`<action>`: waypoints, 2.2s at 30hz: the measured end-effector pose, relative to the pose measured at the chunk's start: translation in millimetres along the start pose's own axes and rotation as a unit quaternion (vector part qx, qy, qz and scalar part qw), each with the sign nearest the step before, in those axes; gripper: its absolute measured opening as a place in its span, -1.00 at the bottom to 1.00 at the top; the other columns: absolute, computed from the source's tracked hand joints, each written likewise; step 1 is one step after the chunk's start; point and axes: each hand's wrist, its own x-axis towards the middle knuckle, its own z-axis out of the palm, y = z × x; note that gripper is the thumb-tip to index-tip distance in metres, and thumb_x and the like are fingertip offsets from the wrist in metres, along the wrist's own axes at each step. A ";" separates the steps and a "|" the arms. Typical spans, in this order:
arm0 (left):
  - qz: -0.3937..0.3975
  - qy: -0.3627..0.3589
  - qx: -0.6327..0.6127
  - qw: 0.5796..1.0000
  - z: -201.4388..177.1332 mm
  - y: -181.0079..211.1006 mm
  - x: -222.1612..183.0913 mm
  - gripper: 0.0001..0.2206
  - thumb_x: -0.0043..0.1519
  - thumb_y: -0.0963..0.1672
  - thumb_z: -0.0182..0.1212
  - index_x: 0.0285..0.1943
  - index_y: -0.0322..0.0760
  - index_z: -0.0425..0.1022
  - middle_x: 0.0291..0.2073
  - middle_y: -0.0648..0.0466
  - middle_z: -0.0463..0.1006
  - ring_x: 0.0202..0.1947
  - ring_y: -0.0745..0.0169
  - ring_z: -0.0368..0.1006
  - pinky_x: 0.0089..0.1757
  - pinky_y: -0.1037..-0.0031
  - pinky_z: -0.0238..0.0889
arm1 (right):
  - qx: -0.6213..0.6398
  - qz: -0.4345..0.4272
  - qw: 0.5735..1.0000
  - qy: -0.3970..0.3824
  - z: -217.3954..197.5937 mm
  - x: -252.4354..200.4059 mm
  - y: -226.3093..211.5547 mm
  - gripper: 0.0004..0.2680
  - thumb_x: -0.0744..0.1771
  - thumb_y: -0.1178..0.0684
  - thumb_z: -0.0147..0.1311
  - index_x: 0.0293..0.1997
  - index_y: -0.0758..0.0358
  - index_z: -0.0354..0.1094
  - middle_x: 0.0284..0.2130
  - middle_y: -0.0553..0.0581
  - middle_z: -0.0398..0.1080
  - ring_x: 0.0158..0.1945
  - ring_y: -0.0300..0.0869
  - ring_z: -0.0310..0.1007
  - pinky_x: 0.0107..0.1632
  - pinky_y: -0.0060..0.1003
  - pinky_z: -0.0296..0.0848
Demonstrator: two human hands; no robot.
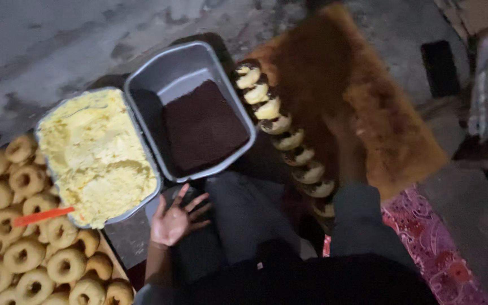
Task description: The person takes plain donuts from a wooden board, splits them open, fills them with a yellow cream from a metal tray, and then dips the filled donuts into a dark crumb mixture. The finished donuts are placed in a row on a separate board.
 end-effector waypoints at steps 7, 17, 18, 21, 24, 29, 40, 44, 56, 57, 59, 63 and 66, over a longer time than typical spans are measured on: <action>0.018 0.084 0.067 0.994 18.1 -4.7 5.7 -0.28 0.22 0.31 -0.15 0.56 0.21 0.08 0.56 -0.31 -0.06 0.49 -0.47 -0.15 0.25 -0.40 -0.28 | -0.276 0.003 0.958 -0.079 -14.6 -52.5 35.2 -0.55 0.30 -0.27 0.22 0.18 0.25 0.41 0.11 0.35 0.42 0.15 0.17 0.42 0.20 0.07 0.36; 0.050 0.185 0.146 0.970 63.7 -20.8 21.9 -0.22 0.13 0.35 -0.18 0.52 0.19 0.08 0.54 -0.34 -0.02 0.49 -0.46 -0.11 0.26 -0.41 -0.35 | -0.286 0.024 0.954 -0.082 -43.5 -65.5 -9.8 -0.57 0.28 -0.28 0.28 0.14 0.19 0.50 0.17 0.33 0.43 0.24 0.24 0.40 0.18 0.26 0.40; 0.050 0.189 0.150 0.969 65.4 -22.0 22.4 -0.22 0.13 0.35 -0.19 0.52 0.19 0.08 0.53 -0.34 -0.02 0.49 -0.46 -0.10 0.26 -0.40 -0.35 | -0.290 0.023 0.954 -0.075 -41.4 -63.3 -11.5 -0.56 0.26 -0.27 0.30 0.15 0.17 0.48 0.20 0.32 0.39 0.28 0.25 0.33 0.18 0.29 0.36; 0.058 0.196 0.163 0.965 67.0 -23.6 20.9 -0.21 0.12 0.35 -0.20 0.53 0.19 0.07 0.52 -0.34 0.00 0.48 -0.46 -0.09 0.26 -0.37 -0.33 | -0.304 0.019 0.951 -0.053 -29.0 -53.7 -13.4 -0.53 0.20 -0.23 0.37 0.16 0.13 0.44 0.29 0.29 0.25 0.39 0.28 0.13 0.17 0.40 0.25; 0.085 0.183 0.163 0.966 61.9 -29.9 19.1 -0.23 0.15 0.34 -0.19 0.53 0.17 0.07 0.50 -0.35 0.02 0.46 -0.46 -0.06 0.25 -0.34 -0.26 | -0.301 0.021 0.952 -0.057 -21.9 -41.3 -6.9 -0.56 0.22 -0.20 0.34 0.15 0.15 0.44 0.26 0.29 0.28 0.37 0.27 0.16 0.18 0.36 0.26; 0.159 0.091 0.137 0.974 51.1 -41.9 4.9 -0.34 0.28 0.27 -0.07 0.50 0.07 0.14 0.47 -0.40 0.11 0.43 -0.51 0.04 0.25 -0.28 -0.08 | -0.288 0.024 0.956 -0.050 -14.8 -39.2 3.5 -0.63 0.26 -0.14 0.27 0.11 0.18 0.44 0.20 0.29 0.31 0.32 0.24 0.20 0.18 0.27 0.27; 0.381 0.185 0.088 0.902 -21.1 -53.9 -125.2 -0.48 0.44 0.17 -0.03 0.33 -0.21 0.37 0.25 -0.26 0.44 0.25 -0.39 0.30 0.20 -0.18 0.09 | -0.130 0.024 0.991 -0.018 -22.5 -55.8 28.8 -0.78 0.33 0.00 0.11 0.03 0.23 0.42 0.08 0.29 0.39 0.21 0.19 0.30 0.19 0.09 0.30; 0.478 0.434 0.048 0.762 -90.4 -41.6 -220.1 -0.68 0.42 0.04 0.00 0.12 -0.19 0.46 0.07 -0.16 0.51 -0.04 -0.17 0.45 -0.11 0.08 0.34 | -0.017 -0.005 0.985 0.174 -6.2 -110.0 6.0 -0.83 0.36 0.05 0.05 0.00 0.25 0.42 0.03 0.29 0.41 0.17 0.17 0.33 0.19 0.03 0.31; 0.051 0.868 0.478 0.126 -191.4 -147.6 -289.6 -0.10 0.17 0.30 0.18 0.28 -0.61 0.26 0.02 -0.56 0.40 -0.21 -0.51 0.45 -0.43 -0.07 0.33 | -0.032 -0.559 0.826 0.058 115.6 -430.8 -149.6 -0.79 0.19 0.00 0.22 -0.15 0.05 0.49 0.08 0.13 0.37 0.19 0.19 0.27 0.19 0.20 0.17; 0.018 0.865 0.486 0.123 -189.9 -150.5 -286.8 -0.10 0.21 0.29 0.15 0.40 -0.54 0.20 0.16 -0.46 0.34 -0.04 -0.50 0.37 -0.27 -0.17 0.32 | -0.062 -0.588 0.805 0.045 118.2 -431.8 -153.4 -0.84 0.19 -0.01 0.24 -0.21 -0.02 0.51 0.08 0.01 0.40 0.21 0.13 0.28 0.21 0.22 0.14; -0.021 0.861 0.491 0.133 -187.3 -152.2 -280.9 -0.11 0.20 0.27 0.18 0.47 -0.47 0.19 0.30 -0.36 0.29 0.15 -0.49 0.30 -0.09 -0.25 0.30 | -0.082 -0.572 0.816 0.028 120.6 -422.0 -156.1 -0.83 0.16 -0.04 0.25 -0.25 -0.05 0.54 0.06 -0.05 0.40 0.18 0.16 0.26 0.16 0.21 0.11; 0.072 0.866 0.449 0.210 -183.7 -147.3 -291.3 -0.13 0.01 0.25 0.43 0.29 -0.45 0.41 0.26 -0.33 0.34 0.22 -0.48 0.27 0.06 -0.15 0.27 | -0.117 -0.569 0.814 -0.020 130.6 -399.7 -149.1 -0.85 0.18 -0.10 0.26 -0.26 -0.10 0.55 0.03 -0.10 0.40 0.14 0.12 0.25 0.14 0.17 0.16; 0.138 0.826 0.353 0.417 -198.5 -156.4 -310.8 -0.27 0.05 0.23 0.40 0.06 -0.48 0.61 -0.03 -0.27 0.66 -0.03 -0.21 0.64 0.07 0.17 0.46 | -0.125 -0.568 0.814 0.012 143.9 -396.5 -146.6 -0.86 0.19 -0.12 0.23 -0.25 -0.14 0.53 0.05 -0.14 0.41 0.11 0.02 0.25 0.17 0.11 0.26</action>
